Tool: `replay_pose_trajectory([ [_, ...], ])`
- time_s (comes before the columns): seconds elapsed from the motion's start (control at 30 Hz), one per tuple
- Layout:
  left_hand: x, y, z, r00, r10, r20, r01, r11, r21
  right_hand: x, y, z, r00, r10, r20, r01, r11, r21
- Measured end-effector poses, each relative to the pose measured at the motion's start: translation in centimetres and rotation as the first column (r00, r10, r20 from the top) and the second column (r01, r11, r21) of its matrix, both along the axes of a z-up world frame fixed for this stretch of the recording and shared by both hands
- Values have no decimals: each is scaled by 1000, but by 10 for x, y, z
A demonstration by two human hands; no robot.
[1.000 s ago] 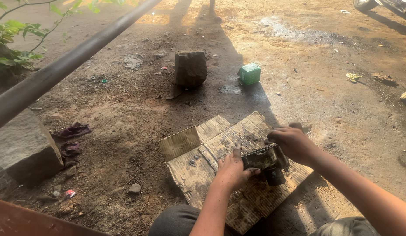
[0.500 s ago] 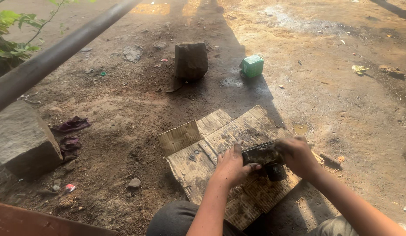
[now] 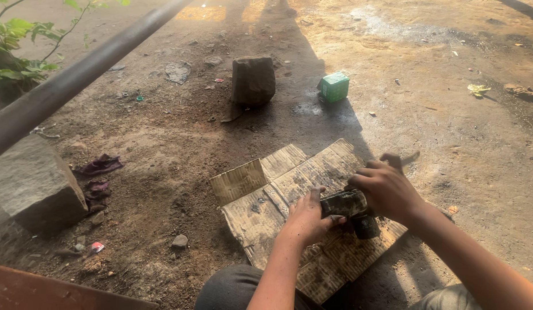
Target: The person cleans a metallic automotive component by hand while sitting on the ground. They rotate the part on a piece of cardboard and use their fingers to wipe its various surfaces and internal sections.
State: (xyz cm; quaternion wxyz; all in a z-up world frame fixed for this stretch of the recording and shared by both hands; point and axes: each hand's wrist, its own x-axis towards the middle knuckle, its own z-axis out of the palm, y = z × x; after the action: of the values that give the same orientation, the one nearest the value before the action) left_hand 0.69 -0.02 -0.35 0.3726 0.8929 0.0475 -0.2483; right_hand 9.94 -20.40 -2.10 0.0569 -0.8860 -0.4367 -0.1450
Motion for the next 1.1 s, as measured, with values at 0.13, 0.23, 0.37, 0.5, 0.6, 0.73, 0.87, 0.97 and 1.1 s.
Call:
replay_pose_trajectory([
  [0.13, 2, -2, -6, 1000, -19, 6, 19, 1000, 13, -2, 10, 15, 1000, -27, -4, 25, 959, -284],
  [0.23, 3, -1, -12, 1000, -8, 7, 8, 1000, 16, -9, 20, 13, 999, -40, -22, 31, 946, -323],
  [0.37, 5, -2, -17, 998, -17, 59, 15, 999, 33, -19, 37, 2, 998, 49, 27, -42, 973, -228],
  [0.5, 3, 1, -13, 999, -32, 39, 31, 999, 11, -11, 22, 14, 998, -39, 44, 29, 980, 198],
  [0.6, 2, 5, -7, 976, -57, 212, 54, 998, 18, -9, -8, 16, 988, -137, 76, 100, 924, 369],
  [0.73, 5, -4, -2, 980, -9, 199, 35, 991, -129, -25, -50, 5, 938, -332, 101, 289, 907, 305],
  [0.87, 4, -1, -3, 943, 88, 321, -18, 977, -215, -29, -60, -3, 914, -387, 123, 334, 888, 315],
  [0.97, 4, 2, -9, 890, 98, 446, -3, 978, -209, -30, -61, -5, 901, -367, 232, 290, 907, 307],
  [1.1, 5, 2, -15, 807, 24, 591, 54, 992, -114, -32, -59, -3, 897, -400, 188, 327, 887, 327],
])
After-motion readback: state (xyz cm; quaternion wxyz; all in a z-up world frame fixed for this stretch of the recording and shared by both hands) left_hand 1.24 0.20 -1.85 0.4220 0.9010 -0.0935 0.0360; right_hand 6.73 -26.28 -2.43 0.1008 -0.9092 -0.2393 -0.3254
